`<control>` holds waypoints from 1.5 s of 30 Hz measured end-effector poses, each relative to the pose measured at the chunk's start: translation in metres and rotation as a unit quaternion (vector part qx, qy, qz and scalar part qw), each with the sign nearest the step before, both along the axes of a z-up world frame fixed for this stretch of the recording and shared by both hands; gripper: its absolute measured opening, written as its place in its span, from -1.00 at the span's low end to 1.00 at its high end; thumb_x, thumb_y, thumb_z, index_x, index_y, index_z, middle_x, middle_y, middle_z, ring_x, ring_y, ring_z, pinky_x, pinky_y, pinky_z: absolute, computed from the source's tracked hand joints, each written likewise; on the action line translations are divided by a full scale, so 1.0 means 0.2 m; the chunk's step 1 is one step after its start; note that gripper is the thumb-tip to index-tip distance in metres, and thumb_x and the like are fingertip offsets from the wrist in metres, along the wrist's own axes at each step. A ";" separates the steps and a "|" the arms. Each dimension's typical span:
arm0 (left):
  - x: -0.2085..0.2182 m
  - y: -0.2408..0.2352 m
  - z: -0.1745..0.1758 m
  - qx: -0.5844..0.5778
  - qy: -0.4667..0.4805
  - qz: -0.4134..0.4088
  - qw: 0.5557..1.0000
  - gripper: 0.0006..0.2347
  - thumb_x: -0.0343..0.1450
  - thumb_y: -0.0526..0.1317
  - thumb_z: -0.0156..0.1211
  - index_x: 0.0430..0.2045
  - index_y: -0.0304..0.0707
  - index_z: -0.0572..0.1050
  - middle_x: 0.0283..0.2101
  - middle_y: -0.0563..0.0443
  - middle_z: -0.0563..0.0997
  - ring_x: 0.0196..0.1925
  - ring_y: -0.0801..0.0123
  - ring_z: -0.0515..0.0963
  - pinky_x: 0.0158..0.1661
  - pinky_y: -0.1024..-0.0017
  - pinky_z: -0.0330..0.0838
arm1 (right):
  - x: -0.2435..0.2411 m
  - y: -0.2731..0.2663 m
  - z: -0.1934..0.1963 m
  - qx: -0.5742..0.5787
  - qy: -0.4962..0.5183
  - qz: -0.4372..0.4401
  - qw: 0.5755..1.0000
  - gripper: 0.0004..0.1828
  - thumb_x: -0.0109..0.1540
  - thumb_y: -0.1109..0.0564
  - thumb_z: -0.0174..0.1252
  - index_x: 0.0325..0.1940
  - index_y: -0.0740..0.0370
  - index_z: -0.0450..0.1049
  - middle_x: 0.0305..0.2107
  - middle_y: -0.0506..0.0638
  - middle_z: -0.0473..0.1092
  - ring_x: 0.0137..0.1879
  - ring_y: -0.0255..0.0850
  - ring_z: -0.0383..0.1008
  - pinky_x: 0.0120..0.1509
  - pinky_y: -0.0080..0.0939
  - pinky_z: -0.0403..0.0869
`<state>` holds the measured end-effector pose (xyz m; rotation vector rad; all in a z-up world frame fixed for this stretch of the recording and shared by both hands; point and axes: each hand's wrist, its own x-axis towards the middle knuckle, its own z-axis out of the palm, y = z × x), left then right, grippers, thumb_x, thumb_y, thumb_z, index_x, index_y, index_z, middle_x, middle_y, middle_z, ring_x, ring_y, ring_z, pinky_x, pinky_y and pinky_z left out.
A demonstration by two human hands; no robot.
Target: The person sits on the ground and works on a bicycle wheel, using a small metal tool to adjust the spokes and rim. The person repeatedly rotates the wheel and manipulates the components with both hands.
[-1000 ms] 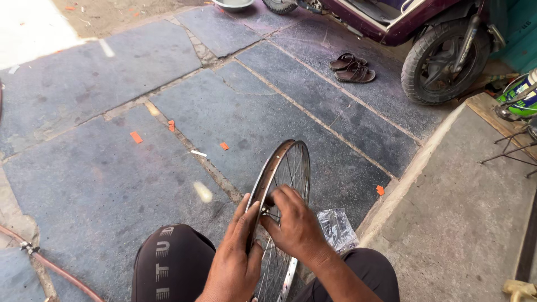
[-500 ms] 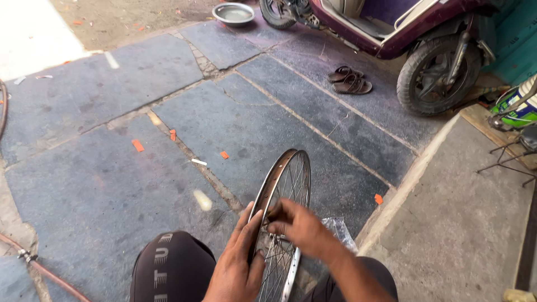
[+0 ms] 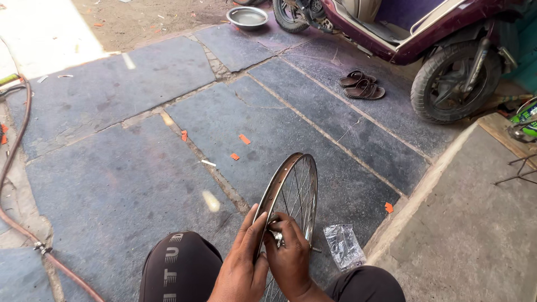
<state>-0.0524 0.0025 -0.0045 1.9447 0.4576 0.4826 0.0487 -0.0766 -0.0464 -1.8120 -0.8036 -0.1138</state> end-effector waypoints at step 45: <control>-0.10 -0.17 -0.40 0.091 -0.057 0.073 0.991 -0.24 0.04 -0.53 0.04 0.27 -0.14 0.39 0.45 -0.14 0.29 0.41 -0.03 0.41 0.30 0.09 0.37 | 0.12 -0.19 -0.17 0.020 -0.206 0.017 0.978 -0.82 0.18 0.23 0.29 -0.15 0.27 0.50 -0.31 0.08 0.56 -0.16 -0.17 0.65 -0.13 -0.20 0.65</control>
